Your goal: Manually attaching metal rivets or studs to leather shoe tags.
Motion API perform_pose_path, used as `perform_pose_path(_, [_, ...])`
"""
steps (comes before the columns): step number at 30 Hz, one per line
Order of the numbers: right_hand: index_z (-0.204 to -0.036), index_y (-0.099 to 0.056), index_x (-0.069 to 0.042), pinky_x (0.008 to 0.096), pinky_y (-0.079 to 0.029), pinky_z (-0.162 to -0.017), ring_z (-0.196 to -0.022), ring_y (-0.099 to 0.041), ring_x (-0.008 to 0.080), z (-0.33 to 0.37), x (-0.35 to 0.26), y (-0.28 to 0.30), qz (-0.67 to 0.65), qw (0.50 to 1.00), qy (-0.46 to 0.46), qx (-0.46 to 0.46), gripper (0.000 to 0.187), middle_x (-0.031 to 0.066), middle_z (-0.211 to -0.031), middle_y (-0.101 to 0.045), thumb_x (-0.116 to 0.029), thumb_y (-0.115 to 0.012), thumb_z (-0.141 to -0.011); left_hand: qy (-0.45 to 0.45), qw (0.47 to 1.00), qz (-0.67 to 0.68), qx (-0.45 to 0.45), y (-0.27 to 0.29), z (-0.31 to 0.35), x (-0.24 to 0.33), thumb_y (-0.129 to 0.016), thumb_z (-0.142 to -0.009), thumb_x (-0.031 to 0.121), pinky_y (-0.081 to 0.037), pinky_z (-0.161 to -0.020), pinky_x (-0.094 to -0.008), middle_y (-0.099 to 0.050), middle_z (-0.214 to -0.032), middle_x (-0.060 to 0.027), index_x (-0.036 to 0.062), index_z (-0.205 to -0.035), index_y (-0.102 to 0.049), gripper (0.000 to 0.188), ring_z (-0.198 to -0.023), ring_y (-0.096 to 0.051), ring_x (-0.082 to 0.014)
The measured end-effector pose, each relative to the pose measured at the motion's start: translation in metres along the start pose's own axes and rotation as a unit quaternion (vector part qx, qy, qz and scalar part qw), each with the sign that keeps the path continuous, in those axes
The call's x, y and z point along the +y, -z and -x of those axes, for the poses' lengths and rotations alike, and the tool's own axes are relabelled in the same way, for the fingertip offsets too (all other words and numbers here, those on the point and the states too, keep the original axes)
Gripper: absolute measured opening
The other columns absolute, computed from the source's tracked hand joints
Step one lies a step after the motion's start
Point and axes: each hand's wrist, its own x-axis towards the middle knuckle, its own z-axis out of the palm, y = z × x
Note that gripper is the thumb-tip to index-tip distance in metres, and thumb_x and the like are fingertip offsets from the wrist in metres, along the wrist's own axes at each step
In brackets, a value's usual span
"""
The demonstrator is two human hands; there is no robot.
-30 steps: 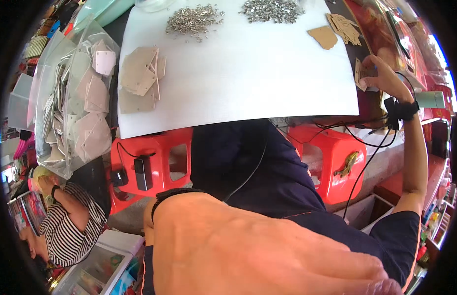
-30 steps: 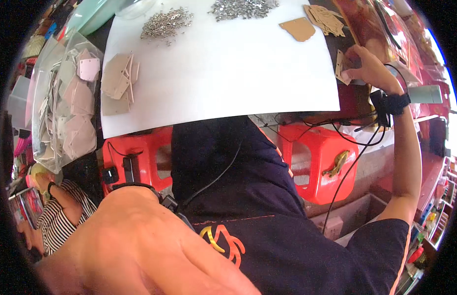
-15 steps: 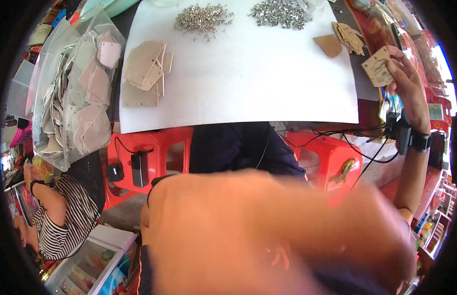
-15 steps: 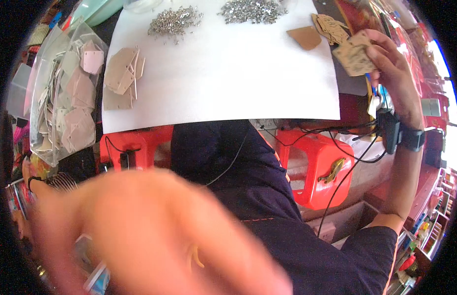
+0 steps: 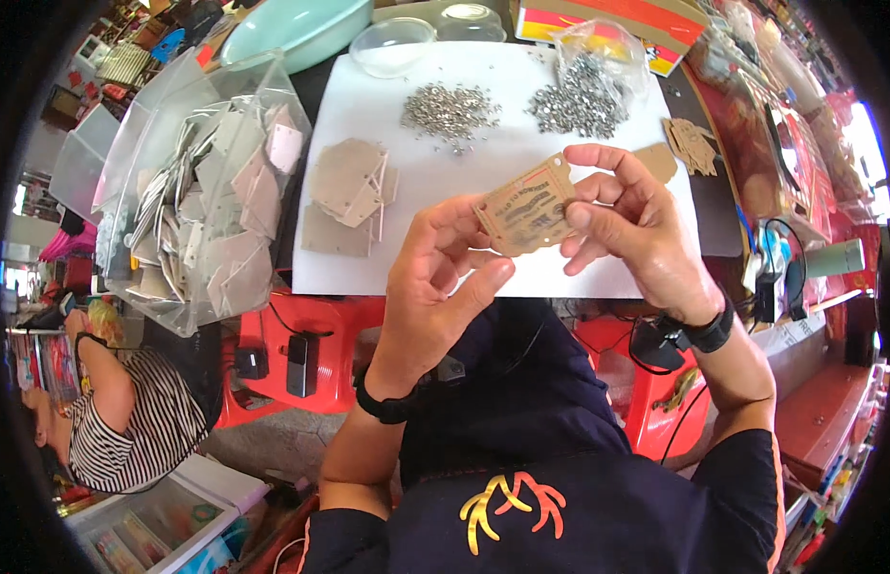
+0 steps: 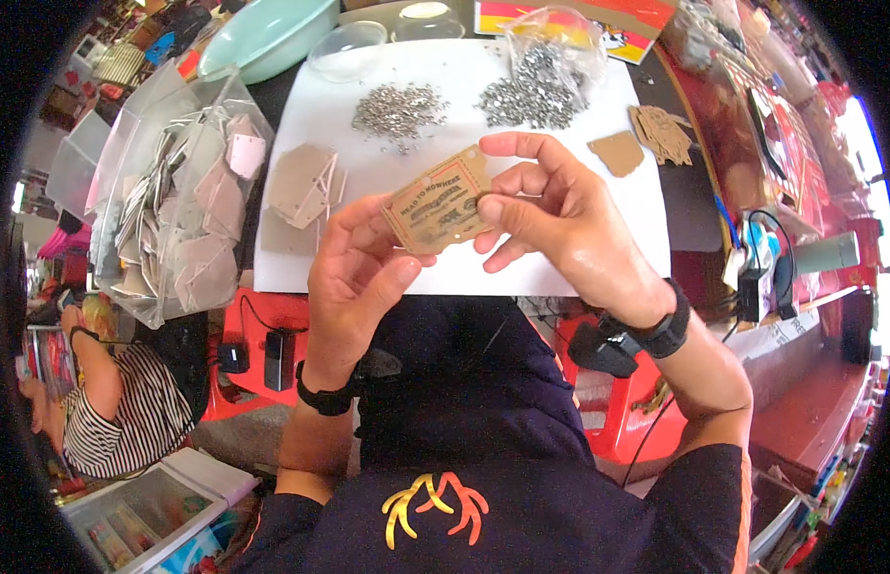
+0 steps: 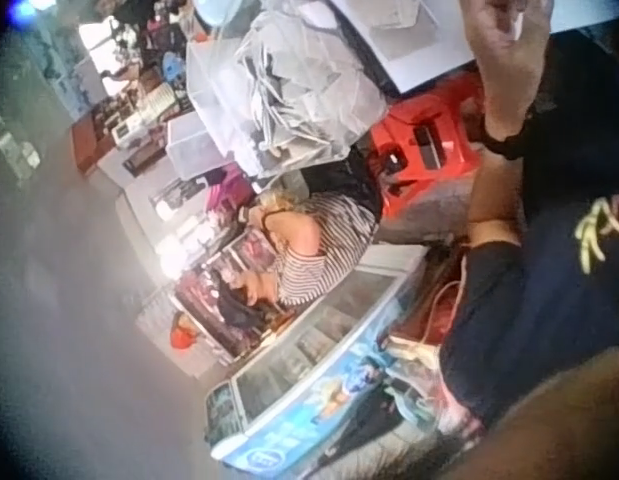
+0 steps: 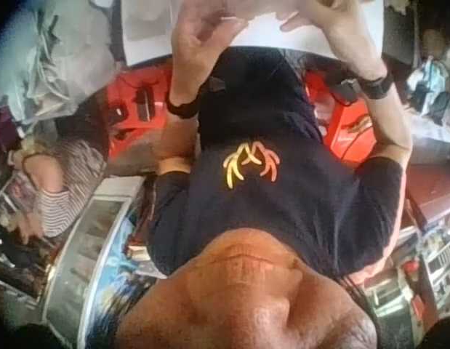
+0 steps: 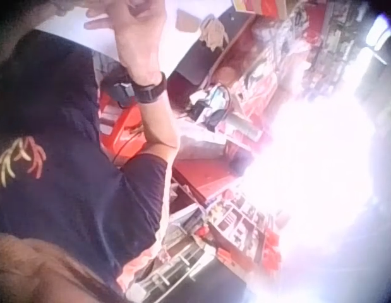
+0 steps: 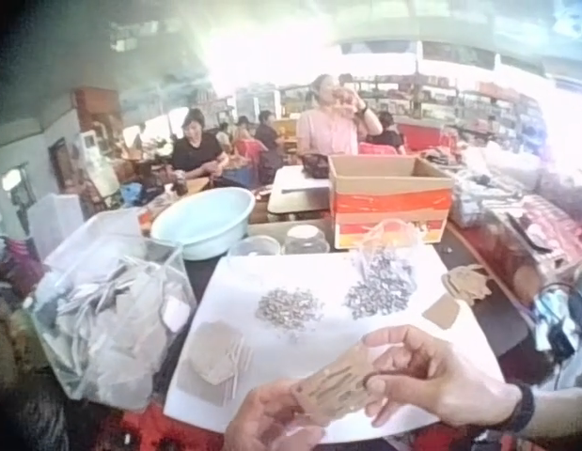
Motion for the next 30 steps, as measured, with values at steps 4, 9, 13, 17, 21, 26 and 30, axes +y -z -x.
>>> perform_pose_path(4, [-0.134,-0.037,0.001,0.0311,-0.06,-0.07,-0.085,-0.069,0.0215,-0.01,0.015,-0.02,-0.015,1.0,0.021,-0.01,0.048,0.0095,-0.098,-0.061,0.0,-0.059,-0.092,-0.016,0.999,0.005,0.048,0.01,0.006,0.004,-0.056,-0.094,0.002,-0.052,-0.09,-0.0359,-0.059,-0.122,-0.0155,-0.0014,-0.132,-0.042,0.041,-0.105,-0.062,-0.0221])
perform_pose_path(9, [-0.127,-0.041,0.0,0.0363,-0.06,-0.076,-0.088,-0.07,0.028,-0.02,0.039,-0.049,-0.075,0.996,-0.043,-0.032,0.037,0.0148,-0.102,-0.064,0.0,-0.057,-0.094,-0.015,0.991,0.019,0.134,0.015,0.024,0.002,-0.055,-0.096,0.005,-0.045,-0.095,-0.0302,-0.06,-0.119,-0.0121,-0.0045,-0.127,-0.048,0.033,-0.112,-0.057,-0.0165])
perform_pose_path(13, [-0.115,-0.048,0.001,0.0363,-0.06,-0.077,-0.089,-0.07,0.0284,-0.031,0.046,-0.073,-0.08,0.991,-0.09,-0.056,0.023,0.0166,-0.103,-0.065,-0.005,-0.058,-0.095,-0.039,0.98,0.012,0.196,0.024,0.039,-0.005,-0.046,-0.1,0.011,-0.037,-0.106,-0.0388,-0.056,-0.127,-0.0155,-0.0048,-0.134,-0.043,0.038,-0.12,-0.052,-0.0233])
perform_pose_path(17, [-0.119,-0.051,0.003,0.0323,-0.061,-0.074,-0.084,-0.071,0.025,-0.048,0.043,-0.083,0.039,0.977,-0.124,-0.167,0.025,0.0139,-0.098,-0.066,-0.01,-0.055,-0.098,-0.082,0.963,0.059,0.249,0.032,0.041,0.001,-0.042,-0.102,0.012,-0.045,-0.098,-0.0342,-0.059,-0.122,-0.0145,-0.0051,-0.129,-0.046,0.032,-0.112,-0.058,-0.0209])
perform_pose_path(21, [-0.111,-0.059,0.002,0.0254,-0.054,-0.056,-0.073,-0.068,0.0119,-0.083,0.028,-0.084,0.311,0.936,0.021,-0.164,0.02,0.0098,-0.092,-0.066,-0.012,-0.055,-0.097,-0.089,0.942,0.086,0.311,0.052,0.052,0.004,-0.039,-0.103,0.014,-0.054,-0.092,-0.0441,-0.059,-0.12,-0.0167,-0.0029,-0.129,-0.045,0.032,-0.107,-0.063,-0.0253])
perform_pose_path(26, [-0.113,-0.063,-0.004,0.0427,-0.051,-0.08,-0.093,-0.063,0.0359,-0.142,0.039,-0.088,0.509,0.83,0.212,-0.087,0.034,0.017,-0.104,-0.063,-0.024,-0.064,-0.086,-0.043,0.942,0.105,0.315,0.064,0.064,-0.001,-0.045,-0.101,0.015,-0.055,-0.087,-0.0436,-0.062,-0.12,-0.015,0.0018,-0.127,-0.05,0.03,-0.105,-0.063,-0.0269])
perform_pose_path(30, [-0.125,-0.058,-0.007,0.0402,-0.05,-0.079,-0.09,-0.065,0.0306,-0.162,0.047,-0.093,0.558,0.768,0.288,-0.125,0.043,0.0157,-0.117,-0.058,-0.02,-0.067,-0.086,-0.032,0.944,0.101,0.313,0.064,0.065,-0.004,-0.045,-0.101,0.015,-0.056,-0.086,-0.0429,-0.062,-0.118,-0.0142,0.0021,-0.126,-0.05,0.029,-0.104,-0.064,-0.0255])
